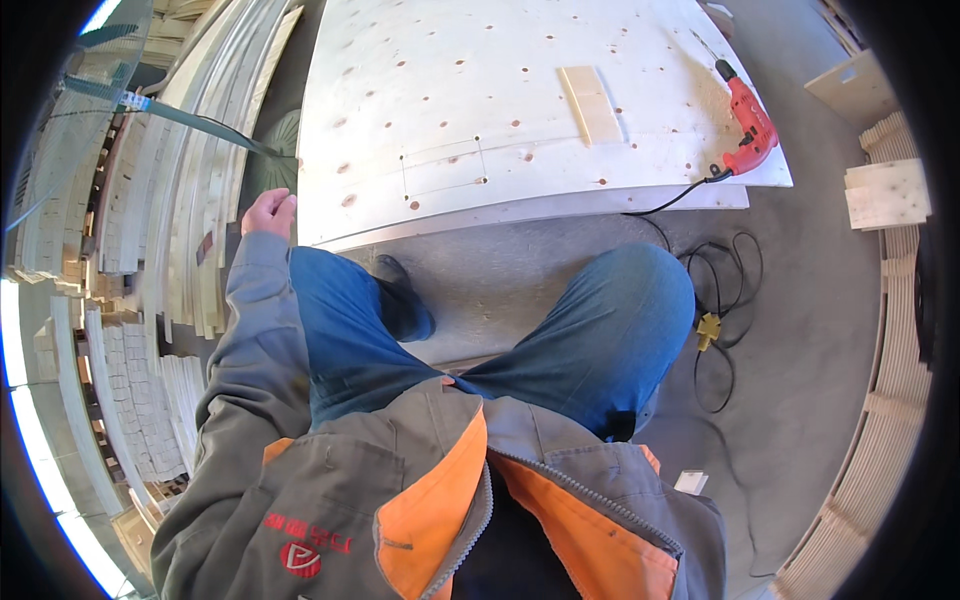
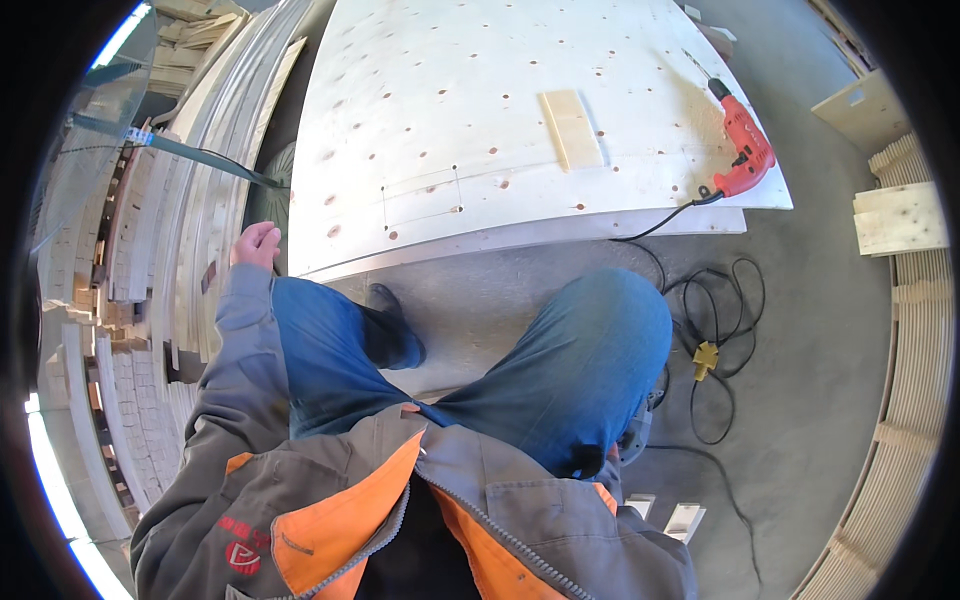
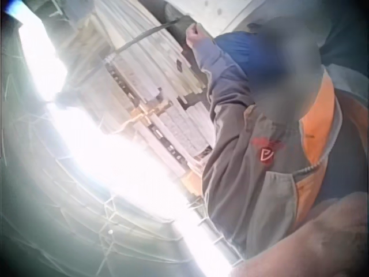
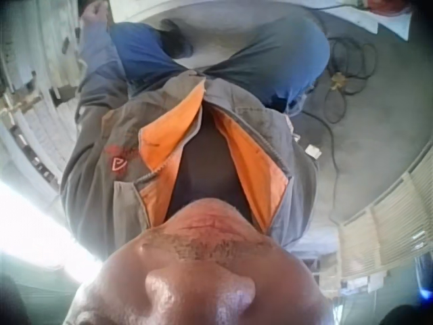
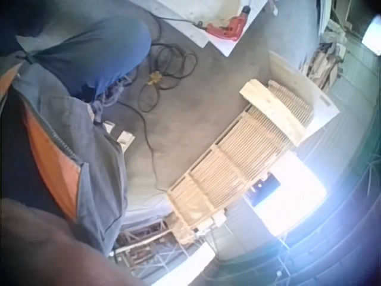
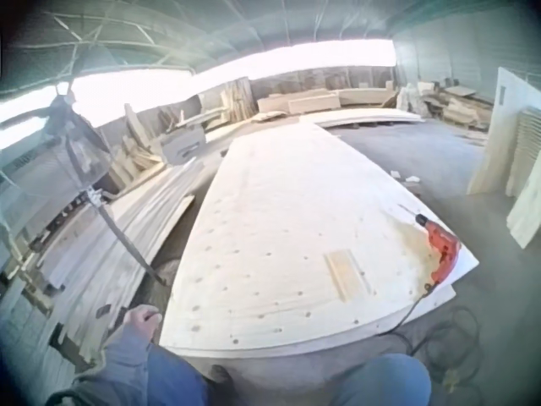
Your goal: The person drills multiple holes into a large plywood sheet using a red corded drill, then uses a jigsaw to cut along a marked line on the same sheet. The person handles a small wooden block and places it on the sheet before switching tools.
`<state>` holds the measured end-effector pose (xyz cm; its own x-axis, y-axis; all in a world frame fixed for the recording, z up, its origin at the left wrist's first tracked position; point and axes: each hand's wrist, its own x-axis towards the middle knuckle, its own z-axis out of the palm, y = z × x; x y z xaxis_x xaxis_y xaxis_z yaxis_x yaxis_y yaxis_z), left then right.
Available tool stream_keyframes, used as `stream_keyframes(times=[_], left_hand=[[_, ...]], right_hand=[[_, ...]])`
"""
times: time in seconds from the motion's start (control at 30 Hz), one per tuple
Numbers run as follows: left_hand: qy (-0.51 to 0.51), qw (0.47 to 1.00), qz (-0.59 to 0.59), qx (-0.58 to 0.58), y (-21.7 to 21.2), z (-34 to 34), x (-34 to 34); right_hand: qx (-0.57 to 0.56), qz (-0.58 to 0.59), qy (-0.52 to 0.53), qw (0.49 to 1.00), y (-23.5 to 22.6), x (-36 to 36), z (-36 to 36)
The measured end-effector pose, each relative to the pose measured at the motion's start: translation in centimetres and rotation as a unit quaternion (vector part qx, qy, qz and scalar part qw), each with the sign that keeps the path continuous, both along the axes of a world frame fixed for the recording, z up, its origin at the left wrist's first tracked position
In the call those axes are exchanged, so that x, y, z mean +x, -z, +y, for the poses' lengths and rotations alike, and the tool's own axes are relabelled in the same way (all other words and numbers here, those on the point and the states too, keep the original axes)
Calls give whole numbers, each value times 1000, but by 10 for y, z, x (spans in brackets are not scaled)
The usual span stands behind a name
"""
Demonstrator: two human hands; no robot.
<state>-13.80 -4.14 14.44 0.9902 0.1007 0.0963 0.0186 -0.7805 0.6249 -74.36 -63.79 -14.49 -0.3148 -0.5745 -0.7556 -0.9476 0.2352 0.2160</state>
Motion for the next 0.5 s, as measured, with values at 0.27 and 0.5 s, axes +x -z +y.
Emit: stream_keyframes(times=[0.27,0.5], left_hand=[[44,999,-21,-14,2,0,-7],[30,998,-22,-56,0,7,-17]], right_hand=[[-55,-88,26,994,-41,58,-20],[-91,-207,75,971,-66,121,-36]])
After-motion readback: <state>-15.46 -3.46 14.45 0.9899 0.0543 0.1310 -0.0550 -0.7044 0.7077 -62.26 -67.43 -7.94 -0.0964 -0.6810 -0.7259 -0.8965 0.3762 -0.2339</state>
